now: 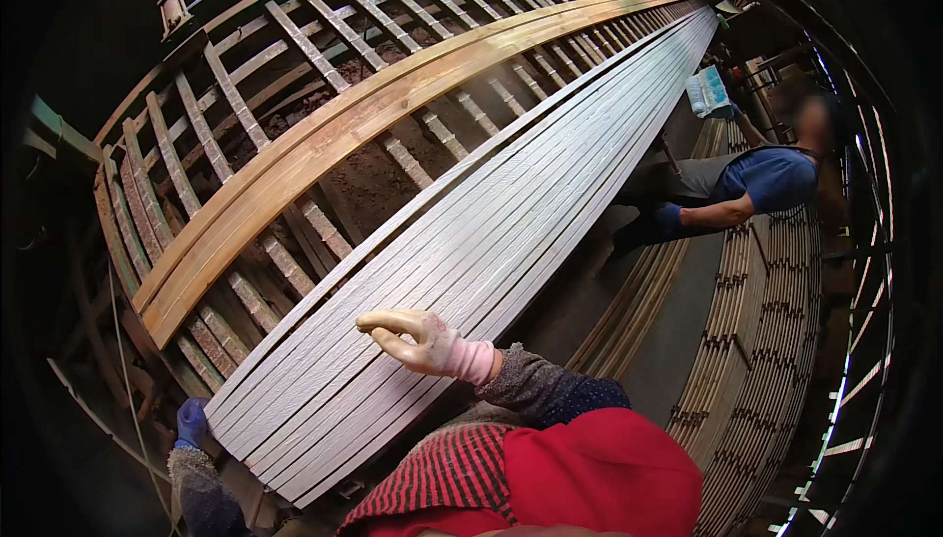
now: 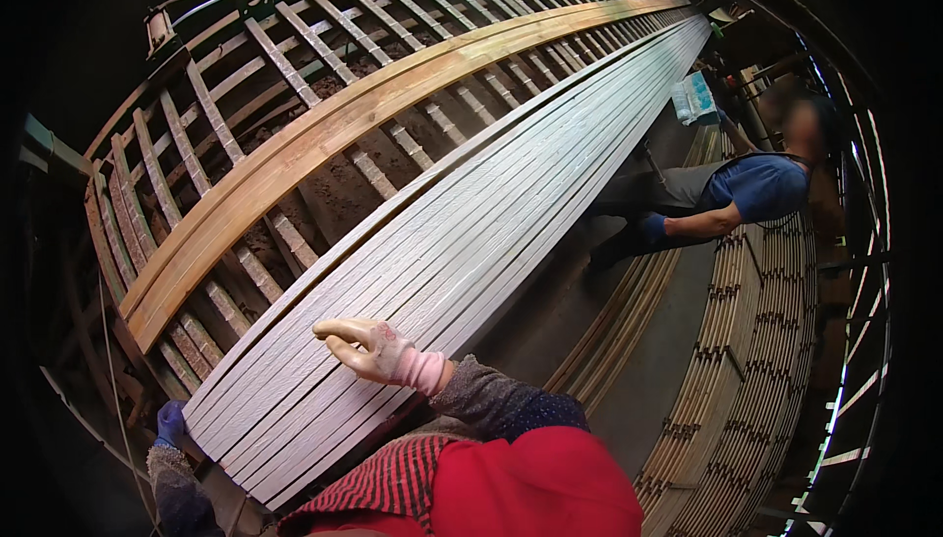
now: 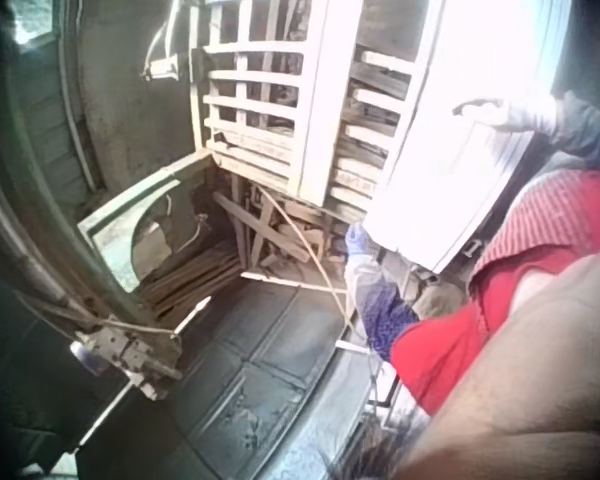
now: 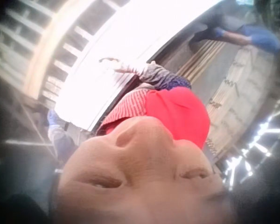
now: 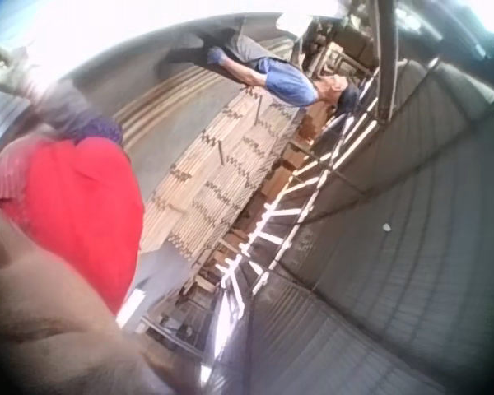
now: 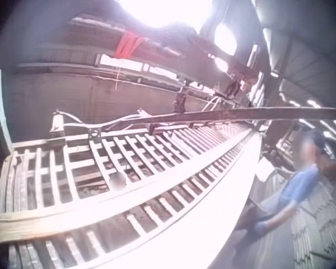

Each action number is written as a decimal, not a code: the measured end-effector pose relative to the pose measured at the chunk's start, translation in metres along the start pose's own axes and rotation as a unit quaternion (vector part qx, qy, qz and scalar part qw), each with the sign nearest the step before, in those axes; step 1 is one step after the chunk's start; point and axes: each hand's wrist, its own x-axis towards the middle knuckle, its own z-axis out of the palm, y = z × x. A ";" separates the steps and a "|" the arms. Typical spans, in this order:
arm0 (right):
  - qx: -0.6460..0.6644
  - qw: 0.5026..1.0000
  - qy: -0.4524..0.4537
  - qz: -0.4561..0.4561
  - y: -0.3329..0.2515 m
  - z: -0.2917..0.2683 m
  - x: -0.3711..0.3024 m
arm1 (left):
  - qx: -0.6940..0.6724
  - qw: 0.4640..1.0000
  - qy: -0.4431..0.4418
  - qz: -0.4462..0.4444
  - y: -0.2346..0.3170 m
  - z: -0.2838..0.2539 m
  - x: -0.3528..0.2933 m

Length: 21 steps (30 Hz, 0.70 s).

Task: The person places thin wooden slats onto a curved metal jig, aligns them, and secures them with metal clamps. They use a hammer to tap the slats into place and a pneumatic tool to tighten the clamps. The person then removes the assembled panel from the jig and stacks it with others.

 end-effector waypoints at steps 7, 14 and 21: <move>-0.047 0.998 0.002 -0.048 0.002 0.000 0.021 | -0.047 0.995 -0.078 -0.044 -0.017 0.000 0.023; -0.050 0.996 0.020 -0.077 0.008 -0.013 0.023 | -0.044 0.994 -0.043 -0.095 -0.006 0.001 0.017; 0.003 0.998 0.067 -0.014 -0.004 -0.043 0.025 | -0.012 0.997 -0.043 0.070 0.030 -0.020 0.013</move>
